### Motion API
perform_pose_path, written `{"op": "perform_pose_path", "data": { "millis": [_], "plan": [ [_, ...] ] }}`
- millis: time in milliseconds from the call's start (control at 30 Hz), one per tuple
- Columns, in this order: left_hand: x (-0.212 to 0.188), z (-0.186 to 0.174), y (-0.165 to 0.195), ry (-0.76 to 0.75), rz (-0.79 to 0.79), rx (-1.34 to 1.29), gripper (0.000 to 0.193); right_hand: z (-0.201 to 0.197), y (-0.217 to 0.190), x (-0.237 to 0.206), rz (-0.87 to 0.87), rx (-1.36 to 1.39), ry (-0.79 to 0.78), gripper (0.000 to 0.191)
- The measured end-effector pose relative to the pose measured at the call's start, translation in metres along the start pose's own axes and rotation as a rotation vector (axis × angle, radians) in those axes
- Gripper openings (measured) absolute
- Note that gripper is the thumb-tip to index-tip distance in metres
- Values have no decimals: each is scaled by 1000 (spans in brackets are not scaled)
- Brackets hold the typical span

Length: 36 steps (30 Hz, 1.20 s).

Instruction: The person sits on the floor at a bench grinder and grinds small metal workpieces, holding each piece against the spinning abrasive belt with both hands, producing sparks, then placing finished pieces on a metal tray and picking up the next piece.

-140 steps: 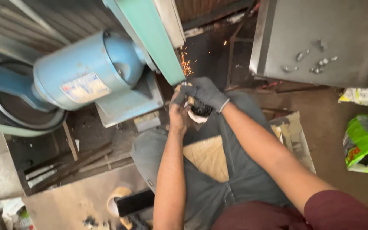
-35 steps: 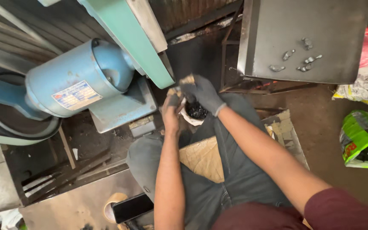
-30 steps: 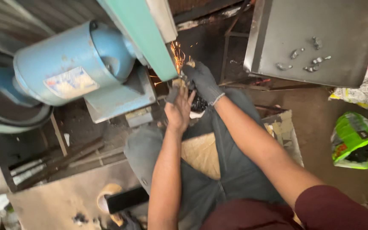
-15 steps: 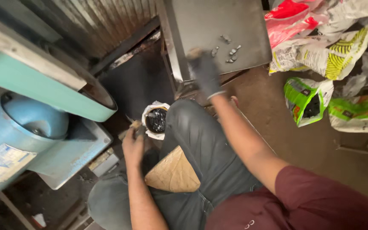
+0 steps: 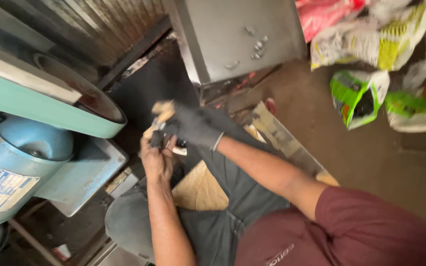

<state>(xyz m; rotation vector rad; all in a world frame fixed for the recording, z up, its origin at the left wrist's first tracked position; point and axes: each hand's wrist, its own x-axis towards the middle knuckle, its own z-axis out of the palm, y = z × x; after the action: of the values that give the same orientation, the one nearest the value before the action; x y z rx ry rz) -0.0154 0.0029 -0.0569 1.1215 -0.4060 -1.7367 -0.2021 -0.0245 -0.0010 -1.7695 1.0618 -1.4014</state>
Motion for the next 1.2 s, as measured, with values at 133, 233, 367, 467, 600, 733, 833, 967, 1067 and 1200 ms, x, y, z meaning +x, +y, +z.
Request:
{"op": "perform_pose_path", "data": {
  "millis": [133, 233, 367, 467, 600, 733, 833, 967, 1067, 1200],
  "plan": [
    [-19, -24, -13, 121, 214, 82, 29, 35, -8, -37, 207, -76, -263, 50],
    [-30, -30, -1, 218, 507, 669, 36, 39, -6, -36, 131, -531, -504, 23],
    [-42, -19, 18, 217, 529, 782, 38, 35, -10, -34, 218, -191, -574, 22],
    [-54, -15, 30, 87, 575, 626, 40, 27, -23, -29, 157, 98, -684, 24],
    [-60, -30, 51, -21, 591, 433, 44, 24, -39, -5, 292, 121, -720, 27],
    [-27, -50, 58, 250, 416, 815, 15, 48, -33, 12, 552, 367, -569, 28],
    [0, -58, 35, 238, 380, 687, 27, 71, -9, 19, 623, -18, -550, 36],
    [9, -63, 14, 131, 179, 46, 43, 88, 23, 38, 530, 244, -467, 30],
    [9, -60, 14, 84, 145, -67, 52, 93, 29, 53, 689, 288, -461, 31],
    [3, -39, 34, -29, 173, -190, 55, 91, 30, 54, 539, -16, -480, 35]
  ]
}}
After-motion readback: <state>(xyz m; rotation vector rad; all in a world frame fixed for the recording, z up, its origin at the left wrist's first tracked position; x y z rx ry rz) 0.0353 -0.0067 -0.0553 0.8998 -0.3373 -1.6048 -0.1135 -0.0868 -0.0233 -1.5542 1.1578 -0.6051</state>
